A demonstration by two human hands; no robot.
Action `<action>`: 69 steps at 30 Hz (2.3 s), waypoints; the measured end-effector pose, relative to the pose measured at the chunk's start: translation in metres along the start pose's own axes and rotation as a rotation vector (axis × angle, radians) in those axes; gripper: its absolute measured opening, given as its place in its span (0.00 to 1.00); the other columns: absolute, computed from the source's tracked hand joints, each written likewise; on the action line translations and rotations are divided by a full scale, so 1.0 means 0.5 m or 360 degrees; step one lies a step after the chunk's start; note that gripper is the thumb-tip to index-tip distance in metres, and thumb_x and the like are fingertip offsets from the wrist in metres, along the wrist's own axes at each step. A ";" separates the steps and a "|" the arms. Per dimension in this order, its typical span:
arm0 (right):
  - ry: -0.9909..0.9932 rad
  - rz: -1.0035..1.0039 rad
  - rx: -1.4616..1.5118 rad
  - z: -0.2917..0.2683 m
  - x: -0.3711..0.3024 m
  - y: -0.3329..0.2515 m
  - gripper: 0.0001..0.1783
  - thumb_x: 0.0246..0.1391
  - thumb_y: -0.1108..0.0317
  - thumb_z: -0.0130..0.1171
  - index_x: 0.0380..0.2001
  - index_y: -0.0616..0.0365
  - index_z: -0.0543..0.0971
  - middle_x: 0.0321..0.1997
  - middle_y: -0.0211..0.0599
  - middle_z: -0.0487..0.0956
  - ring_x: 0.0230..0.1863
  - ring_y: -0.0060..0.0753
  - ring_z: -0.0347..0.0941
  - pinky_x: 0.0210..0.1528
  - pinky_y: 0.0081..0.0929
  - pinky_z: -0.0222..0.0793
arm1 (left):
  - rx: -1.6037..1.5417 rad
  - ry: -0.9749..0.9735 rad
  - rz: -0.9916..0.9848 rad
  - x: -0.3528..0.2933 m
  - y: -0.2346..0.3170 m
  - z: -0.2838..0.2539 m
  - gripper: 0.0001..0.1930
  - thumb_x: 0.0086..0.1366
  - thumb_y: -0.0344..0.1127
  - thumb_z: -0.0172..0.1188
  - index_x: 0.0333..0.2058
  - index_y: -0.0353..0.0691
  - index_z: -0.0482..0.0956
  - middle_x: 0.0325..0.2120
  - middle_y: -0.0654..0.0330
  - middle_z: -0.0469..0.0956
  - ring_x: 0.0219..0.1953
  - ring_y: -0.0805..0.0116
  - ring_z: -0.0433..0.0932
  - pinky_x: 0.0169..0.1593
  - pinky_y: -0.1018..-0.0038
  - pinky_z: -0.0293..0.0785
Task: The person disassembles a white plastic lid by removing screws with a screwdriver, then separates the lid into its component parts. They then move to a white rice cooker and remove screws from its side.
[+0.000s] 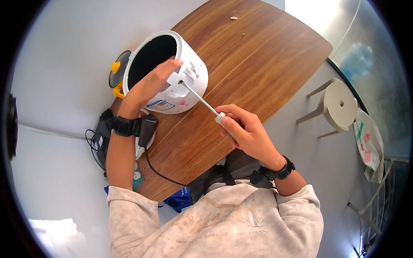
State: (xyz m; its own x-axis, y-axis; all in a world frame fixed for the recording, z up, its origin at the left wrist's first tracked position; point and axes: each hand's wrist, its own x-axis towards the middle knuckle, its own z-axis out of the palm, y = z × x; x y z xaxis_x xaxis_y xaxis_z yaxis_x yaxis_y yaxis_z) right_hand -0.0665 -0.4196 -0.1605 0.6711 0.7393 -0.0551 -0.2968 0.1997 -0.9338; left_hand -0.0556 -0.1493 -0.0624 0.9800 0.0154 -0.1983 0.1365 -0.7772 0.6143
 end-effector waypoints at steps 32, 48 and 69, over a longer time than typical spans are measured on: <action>-0.0400 0.0378 0.1011 0.080 0.008 -0.062 0.23 0.72 0.58 0.51 0.62 0.62 0.71 0.31 0.38 0.80 0.25 0.31 0.81 0.25 0.26 0.78 | -0.0190 -0.0002 -0.0105 0.014 -0.008 -0.003 0.32 0.73 0.58 0.39 0.51 0.30 0.71 0.50 0.41 0.75 0.50 0.50 0.71 0.61 0.65 0.61; 0.0226 -0.0724 -0.2367 -0.001 0.012 -0.091 0.27 0.56 0.71 0.63 0.61 0.50 0.75 0.30 0.38 0.76 0.29 0.41 0.78 0.31 0.36 0.73 | -0.0107 -0.0034 -0.0231 0.007 0.022 -0.001 0.21 0.78 0.46 0.37 0.53 0.34 0.70 0.49 0.35 0.77 0.45 0.41 0.76 0.59 0.55 0.68; -0.0034 -0.0070 -0.0278 0.021 -0.011 0.001 0.11 0.70 0.61 0.53 0.44 0.59 0.70 0.25 0.27 0.74 0.19 0.11 0.65 0.18 0.16 0.57 | 0.0206 0.0025 0.0344 0.018 -0.035 0.000 0.16 0.71 0.39 0.48 0.52 0.37 0.72 0.40 0.49 0.76 0.40 0.55 0.75 0.44 0.65 0.73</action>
State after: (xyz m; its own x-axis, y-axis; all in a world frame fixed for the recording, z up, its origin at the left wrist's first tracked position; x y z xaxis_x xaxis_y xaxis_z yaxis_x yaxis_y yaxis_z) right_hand -0.0775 -0.4166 -0.1567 0.6658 0.7461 -0.0075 -0.1440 0.1187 -0.9824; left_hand -0.0494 -0.1357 -0.0748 0.9867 -0.1508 -0.0602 -0.0952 -0.8375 0.5380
